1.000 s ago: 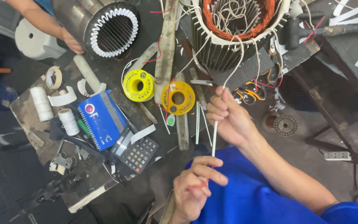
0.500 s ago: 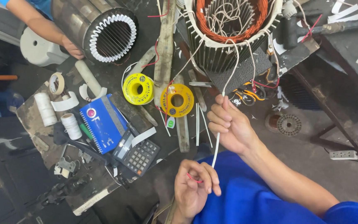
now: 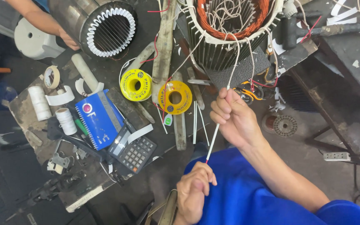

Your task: Preparing and insulating wires for a motor stator winding assembly by cutting sleeves and fitting them onto wires.

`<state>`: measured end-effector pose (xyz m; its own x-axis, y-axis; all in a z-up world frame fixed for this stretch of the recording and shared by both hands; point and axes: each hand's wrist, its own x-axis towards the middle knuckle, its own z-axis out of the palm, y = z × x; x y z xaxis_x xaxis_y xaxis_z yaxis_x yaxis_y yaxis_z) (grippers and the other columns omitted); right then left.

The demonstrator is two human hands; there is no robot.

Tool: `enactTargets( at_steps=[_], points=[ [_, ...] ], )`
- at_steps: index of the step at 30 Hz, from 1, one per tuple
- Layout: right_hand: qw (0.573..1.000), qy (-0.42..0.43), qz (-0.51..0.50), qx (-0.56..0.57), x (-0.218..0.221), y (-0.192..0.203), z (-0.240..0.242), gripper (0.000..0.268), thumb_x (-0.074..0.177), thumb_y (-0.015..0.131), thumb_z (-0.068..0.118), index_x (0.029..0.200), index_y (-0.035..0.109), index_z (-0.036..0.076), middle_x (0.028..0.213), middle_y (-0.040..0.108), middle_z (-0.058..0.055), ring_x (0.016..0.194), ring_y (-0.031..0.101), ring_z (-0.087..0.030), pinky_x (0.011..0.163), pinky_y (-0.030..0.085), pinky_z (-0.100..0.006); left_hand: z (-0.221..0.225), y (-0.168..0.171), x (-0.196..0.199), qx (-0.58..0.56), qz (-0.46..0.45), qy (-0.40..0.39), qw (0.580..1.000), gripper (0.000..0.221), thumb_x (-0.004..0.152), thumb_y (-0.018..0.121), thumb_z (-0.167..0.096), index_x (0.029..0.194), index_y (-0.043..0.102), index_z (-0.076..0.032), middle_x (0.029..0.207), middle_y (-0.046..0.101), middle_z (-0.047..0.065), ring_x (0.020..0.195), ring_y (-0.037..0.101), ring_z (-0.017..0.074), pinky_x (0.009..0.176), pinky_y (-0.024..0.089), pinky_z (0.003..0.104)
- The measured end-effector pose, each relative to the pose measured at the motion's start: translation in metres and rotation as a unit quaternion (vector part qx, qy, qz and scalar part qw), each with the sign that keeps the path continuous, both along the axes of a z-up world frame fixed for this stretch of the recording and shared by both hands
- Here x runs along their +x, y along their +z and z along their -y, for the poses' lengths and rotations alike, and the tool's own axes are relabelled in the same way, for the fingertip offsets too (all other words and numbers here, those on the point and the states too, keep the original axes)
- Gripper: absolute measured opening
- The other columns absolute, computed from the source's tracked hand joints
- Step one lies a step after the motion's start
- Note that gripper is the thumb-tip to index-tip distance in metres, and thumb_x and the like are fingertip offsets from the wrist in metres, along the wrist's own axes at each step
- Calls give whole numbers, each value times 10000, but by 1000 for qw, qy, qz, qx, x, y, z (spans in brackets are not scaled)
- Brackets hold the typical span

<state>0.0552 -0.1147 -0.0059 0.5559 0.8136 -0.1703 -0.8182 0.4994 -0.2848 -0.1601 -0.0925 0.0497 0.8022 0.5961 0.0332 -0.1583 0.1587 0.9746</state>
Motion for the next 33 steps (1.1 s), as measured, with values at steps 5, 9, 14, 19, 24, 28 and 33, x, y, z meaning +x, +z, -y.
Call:
enactTargets(
  at_steps=[5,9,14,19,24,28,33],
  points=[
    [996,22,-84,-25,9,-4,-9,81,1087,580,50,1107,634,-6,767,478,2,655,382,-80,579,332,-213,6,1,-1,174,-35,-9,984,564,1181,425,-334,684,417,-68,658,389,55,712,484,258,654,410,367],
    [993,48,-97,-39,16,-8,-14,87,1076,588,31,1099,638,-36,779,496,-38,649,391,-82,552,309,-202,3,-1,-1,221,-59,-32,973,528,1186,422,-301,721,406,-52,713,396,58,712,435,244,663,400,374],
    [999,41,-12,-15,21,-1,-17,120,1091,592,85,1100,654,-17,736,495,-34,620,369,-76,504,265,-196,1,-6,-3,221,-40,-45,973,531,1193,439,-291,722,432,-46,706,407,57,722,432,247,696,415,375],
    [986,116,120,29,22,12,-4,211,1155,556,200,1160,663,18,644,446,-73,589,366,-141,481,330,-250,-1,-12,-10,175,-40,-55,982,509,1189,438,-266,731,413,-45,747,455,94,756,489,262,724,433,399],
    [973,50,148,-169,38,33,5,383,1149,574,330,1083,708,-22,931,771,-210,774,730,-284,757,616,-378,-6,-12,-9,230,-37,-22,972,519,1179,443,-263,704,474,-58,684,463,55,711,514,236,647,429,354],
    [978,28,129,-164,40,25,6,301,1130,613,309,951,681,77,771,664,-86,708,634,-216,699,553,-364,-6,-13,-14,220,10,-43,974,520,1187,446,-267,722,480,-35,683,443,55,708,488,255,692,445,378],
    [986,63,74,-136,33,27,18,567,1150,464,516,1156,719,9,1108,774,-209,949,746,-290,868,612,-441,-8,-9,-13,256,53,-88,961,519,1204,447,-302,811,586,6,750,525,109,743,545,316,761,470,424]
  ],
)
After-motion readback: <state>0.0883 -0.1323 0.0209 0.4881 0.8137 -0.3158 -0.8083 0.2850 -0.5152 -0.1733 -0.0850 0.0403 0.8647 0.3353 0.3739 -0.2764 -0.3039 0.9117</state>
